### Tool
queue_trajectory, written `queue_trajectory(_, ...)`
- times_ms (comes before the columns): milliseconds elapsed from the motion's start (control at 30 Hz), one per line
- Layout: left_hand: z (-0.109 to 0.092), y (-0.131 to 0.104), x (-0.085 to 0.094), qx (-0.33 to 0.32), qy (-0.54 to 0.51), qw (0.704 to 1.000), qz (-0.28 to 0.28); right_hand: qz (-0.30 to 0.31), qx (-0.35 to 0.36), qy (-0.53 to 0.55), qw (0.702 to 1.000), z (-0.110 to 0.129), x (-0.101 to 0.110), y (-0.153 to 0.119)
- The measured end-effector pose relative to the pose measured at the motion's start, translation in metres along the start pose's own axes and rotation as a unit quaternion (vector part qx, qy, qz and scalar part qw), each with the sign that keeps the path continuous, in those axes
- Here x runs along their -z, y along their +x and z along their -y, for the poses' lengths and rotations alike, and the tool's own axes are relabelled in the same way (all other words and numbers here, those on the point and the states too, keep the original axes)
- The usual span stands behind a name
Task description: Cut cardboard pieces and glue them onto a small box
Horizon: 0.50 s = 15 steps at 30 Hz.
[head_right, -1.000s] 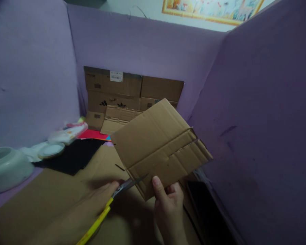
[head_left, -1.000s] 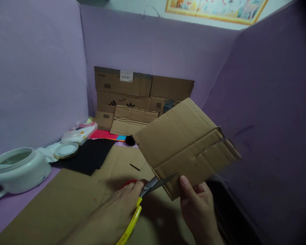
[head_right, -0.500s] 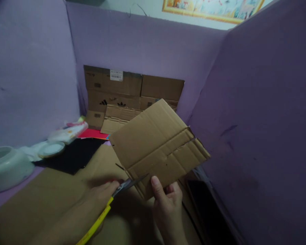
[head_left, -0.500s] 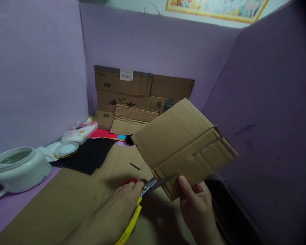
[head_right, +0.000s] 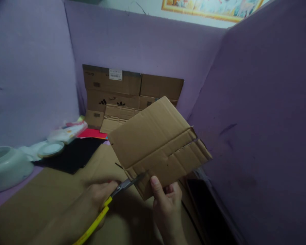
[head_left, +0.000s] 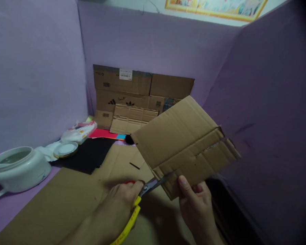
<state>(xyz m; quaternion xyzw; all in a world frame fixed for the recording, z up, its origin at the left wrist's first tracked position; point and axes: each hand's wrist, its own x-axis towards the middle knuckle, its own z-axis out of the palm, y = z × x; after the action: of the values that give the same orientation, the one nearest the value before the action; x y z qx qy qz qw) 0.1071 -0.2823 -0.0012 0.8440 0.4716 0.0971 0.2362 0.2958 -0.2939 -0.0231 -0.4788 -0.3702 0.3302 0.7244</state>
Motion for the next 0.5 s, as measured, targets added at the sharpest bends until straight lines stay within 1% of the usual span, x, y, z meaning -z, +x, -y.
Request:
queue_trajectory(67,0.002,0.001,0.002,0.008,-0.002,1.000,-0.003,0.002,0.005,0.001,1.000,0.000,0.000,0.000)
queue_trajectory(167,0.004,0.002,0.003,0.009,0.009,1.000,-0.005,0.013,-0.006,0.009,1.000,0.000,0.001,0.001)
queue_trajectory(267,0.006,0.004,-0.001,-0.010,0.064,0.998,-0.013,0.031,-0.014,0.022,0.999,-0.002,0.003,0.002)
queue_trajectory(367,0.004,0.005,-0.005,0.007,0.126,0.992,-0.015,0.068,-0.032,0.023,0.997,-0.007,0.004,0.000)
queue_trajectory(433,0.001,0.004,-0.006,0.019,0.142,0.990,-0.016,0.092,-0.038,0.014,0.995,-0.011,0.004,-0.002)
queue_trajectory(500,-0.002,0.003,-0.006,0.013,0.157,0.987,-0.020,0.102,-0.034,0.009,0.994,-0.013,0.003,-0.005)
